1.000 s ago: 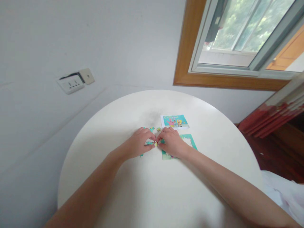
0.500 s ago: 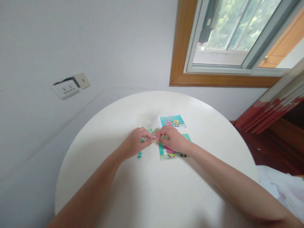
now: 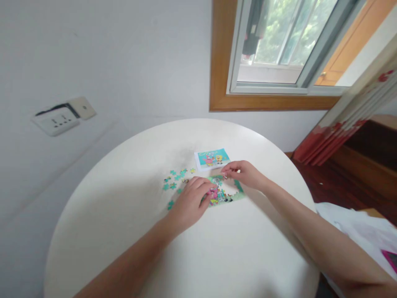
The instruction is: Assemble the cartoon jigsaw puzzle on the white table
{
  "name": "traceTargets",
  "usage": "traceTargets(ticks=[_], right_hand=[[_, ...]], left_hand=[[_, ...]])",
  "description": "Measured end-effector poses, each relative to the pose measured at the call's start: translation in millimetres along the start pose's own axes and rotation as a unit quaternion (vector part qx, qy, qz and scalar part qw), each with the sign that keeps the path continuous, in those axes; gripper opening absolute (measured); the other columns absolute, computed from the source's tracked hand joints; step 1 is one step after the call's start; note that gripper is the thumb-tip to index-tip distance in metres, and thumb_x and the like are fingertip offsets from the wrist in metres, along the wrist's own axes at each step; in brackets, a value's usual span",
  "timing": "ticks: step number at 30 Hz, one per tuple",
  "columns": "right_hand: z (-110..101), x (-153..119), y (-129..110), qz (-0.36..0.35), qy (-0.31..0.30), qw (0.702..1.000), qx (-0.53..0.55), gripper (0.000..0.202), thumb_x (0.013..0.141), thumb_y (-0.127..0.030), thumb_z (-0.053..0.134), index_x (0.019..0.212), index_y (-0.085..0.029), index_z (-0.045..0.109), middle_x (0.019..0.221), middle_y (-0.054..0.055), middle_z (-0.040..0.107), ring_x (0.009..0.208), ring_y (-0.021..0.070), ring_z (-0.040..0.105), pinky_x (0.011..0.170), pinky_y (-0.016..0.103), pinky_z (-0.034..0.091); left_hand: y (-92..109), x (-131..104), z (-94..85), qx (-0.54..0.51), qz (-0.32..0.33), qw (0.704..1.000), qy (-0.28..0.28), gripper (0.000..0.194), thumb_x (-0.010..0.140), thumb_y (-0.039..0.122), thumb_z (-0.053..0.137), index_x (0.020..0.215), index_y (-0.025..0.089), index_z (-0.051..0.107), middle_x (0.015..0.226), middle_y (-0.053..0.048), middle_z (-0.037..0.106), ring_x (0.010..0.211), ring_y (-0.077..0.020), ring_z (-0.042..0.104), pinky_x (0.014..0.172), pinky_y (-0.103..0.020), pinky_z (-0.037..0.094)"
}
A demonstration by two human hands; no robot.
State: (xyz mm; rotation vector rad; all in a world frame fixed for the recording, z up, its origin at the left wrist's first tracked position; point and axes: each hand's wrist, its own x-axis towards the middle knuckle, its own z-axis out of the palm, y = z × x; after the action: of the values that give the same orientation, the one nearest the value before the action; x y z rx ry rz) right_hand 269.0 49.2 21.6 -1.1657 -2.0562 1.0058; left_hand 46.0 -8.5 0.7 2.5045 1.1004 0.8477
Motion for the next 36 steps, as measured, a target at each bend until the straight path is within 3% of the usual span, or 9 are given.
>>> traceTargets(ticks=[6, 11, 16, 21, 29, 36], right_hand=[[2.2, -2.6, 22.9, -0.056, -0.021, 0.995, -0.085, 0.020, 0.083, -0.031, 0.060, 0.083, -0.019, 0.076, 0.073, 0.002, 0.070, 0.071, 0.0140, 0.058, 0.068, 0.024, 0.043], [6.3, -3.0, 23.6, -0.088, -0.026, 0.984, -0.150, 0.008, 0.078, -0.021, 0.066, 0.080, -0.018, 0.073, 0.068, 0.001, 0.068, 0.069, 0.0122, 0.056, 0.067, 0.022, 0.040], [6.0, -3.8, 22.4, -0.128, -0.007, 0.973, -0.193, 0.008, 0.080, -0.024, 0.067, 0.081, -0.020, 0.075, 0.075, 0.002, 0.069, 0.078, 0.0139, 0.057, 0.078, 0.025, 0.039], [-3.2, -7.7, 20.7, -0.116, -0.006, 0.973, -0.199, 0.016, 0.086, -0.028, 0.061, 0.087, -0.020, 0.075, 0.084, 0.004, 0.070, 0.082, 0.0153, 0.058, 0.082, 0.028, 0.039], [-16.2, -16.1, 13.9, -0.080, -0.072, 0.958, -0.267, 0.020, 0.081, -0.030, 0.066, 0.098, -0.025, 0.074, 0.087, 0.004, 0.067, 0.086, 0.0175, 0.056, 0.083, 0.031, 0.038], [-16.1, -15.7, 10.9, -0.082, -0.085, 0.957, -0.264, 0.010, 0.077, -0.027, 0.070, 0.084, -0.022, 0.074, 0.083, 0.004, 0.066, 0.083, 0.0171, 0.056, 0.083, 0.030, 0.039]], left_hand=[[-5.3, -2.2, 7.4, 0.057, 0.022, 0.996, -0.057, 0.023, 0.093, 0.018, 0.046, 0.109, 0.021, 0.062, 0.110, -0.006, 0.061, 0.107, -0.0217, 0.050, 0.097, -0.040, 0.041], [-6.0, -1.3, 8.1, 0.068, 0.028, 0.995, -0.067, 0.025, 0.091, 0.015, 0.047, 0.110, 0.021, 0.063, 0.111, -0.006, 0.060, 0.107, -0.0222, 0.050, 0.097, -0.041, 0.042], [-7.2, -0.6, 8.6, 0.067, 0.035, 0.995, -0.070, 0.027, 0.091, 0.014, 0.046, 0.111, 0.021, 0.062, 0.111, -0.007, 0.060, 0.107, -0.0222, 0.049, 0.098, -0.042, 0.041], [-7.2, -0.2, 8.3, 0.068, 0.043, 0.994, -0.070, 0.026, 0.091, 0.014, 0.047, 0.110, 0.021, 0.063, 0.111, -0.007, 0.060, 0.107, -0.0226, 0.050, 0.097, -0.042, 0.041], [-5.8, 0.8, 7.5, 0.061, 0.043, 0.995, -0.066, 0.025, 0.090, 0.014, 0.048, 0.109, 0.021, 0.063, 0.110, -0.006, 0.060, 0.106, -0.0225, 0.050, 0.096, -0.041, 0.042], [-7.0, 0.4, 8.5, 0.068, 0.047, 0.994, -0.069, 0.025, 0.091, 0.014, 0.047, 0.109, 0.020, 0.062, 0.111, -0.007, 0.060, 0.106, -0.0225, 0.049, 0.096, -0.041, 0.041]])
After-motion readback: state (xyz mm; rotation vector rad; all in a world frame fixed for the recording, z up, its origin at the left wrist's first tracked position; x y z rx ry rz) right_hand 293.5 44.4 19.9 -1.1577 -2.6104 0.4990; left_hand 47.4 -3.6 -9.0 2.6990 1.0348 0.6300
